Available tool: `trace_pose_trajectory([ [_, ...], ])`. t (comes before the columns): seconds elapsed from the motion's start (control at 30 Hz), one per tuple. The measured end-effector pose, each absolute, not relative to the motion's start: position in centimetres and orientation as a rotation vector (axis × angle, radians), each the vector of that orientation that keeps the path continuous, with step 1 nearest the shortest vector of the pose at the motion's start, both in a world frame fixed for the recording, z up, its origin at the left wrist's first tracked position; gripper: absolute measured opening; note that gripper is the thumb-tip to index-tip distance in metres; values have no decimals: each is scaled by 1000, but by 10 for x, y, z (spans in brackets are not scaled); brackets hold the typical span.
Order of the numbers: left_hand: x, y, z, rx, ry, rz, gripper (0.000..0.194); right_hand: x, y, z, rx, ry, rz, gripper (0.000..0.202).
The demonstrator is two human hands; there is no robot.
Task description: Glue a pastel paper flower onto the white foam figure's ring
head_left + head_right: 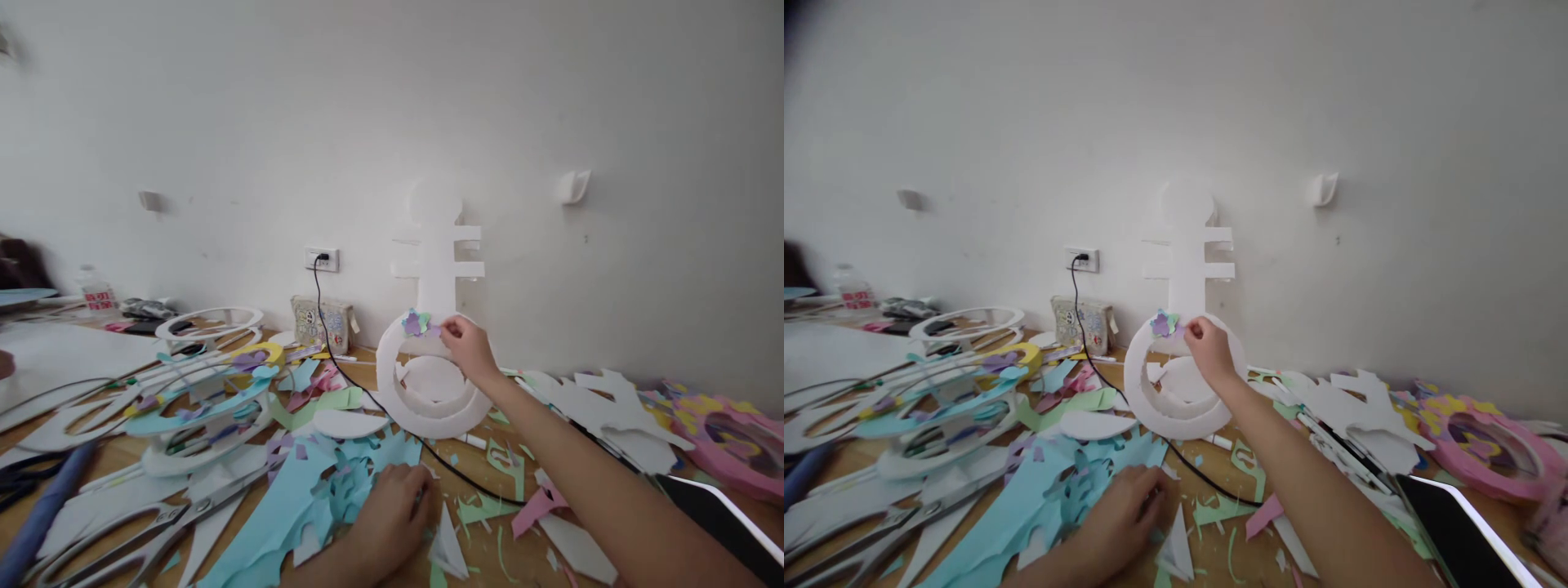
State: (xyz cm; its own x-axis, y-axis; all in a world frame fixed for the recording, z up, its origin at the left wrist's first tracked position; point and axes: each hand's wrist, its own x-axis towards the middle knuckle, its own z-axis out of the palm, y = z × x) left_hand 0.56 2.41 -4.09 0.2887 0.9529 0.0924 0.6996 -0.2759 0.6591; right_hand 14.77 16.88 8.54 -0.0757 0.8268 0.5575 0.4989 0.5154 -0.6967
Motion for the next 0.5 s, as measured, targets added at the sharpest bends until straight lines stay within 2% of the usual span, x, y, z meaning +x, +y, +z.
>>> trace_pose_trajectory([
  [0.1, 6, 23, -49, 2240, 1511, 496, 20, 144, 186, 88, -1127, -1647, 347, 7],
  [0.3, 5, 27, -50, 2214, 1541, 469, 20, 133, 190, 83, -1133, -1609, 312, 6],
  [0.5, 6, 25, -46, 2224, 1539, 442, 21, 125, 187, 89, -1176, -1605, 401, 14],
])
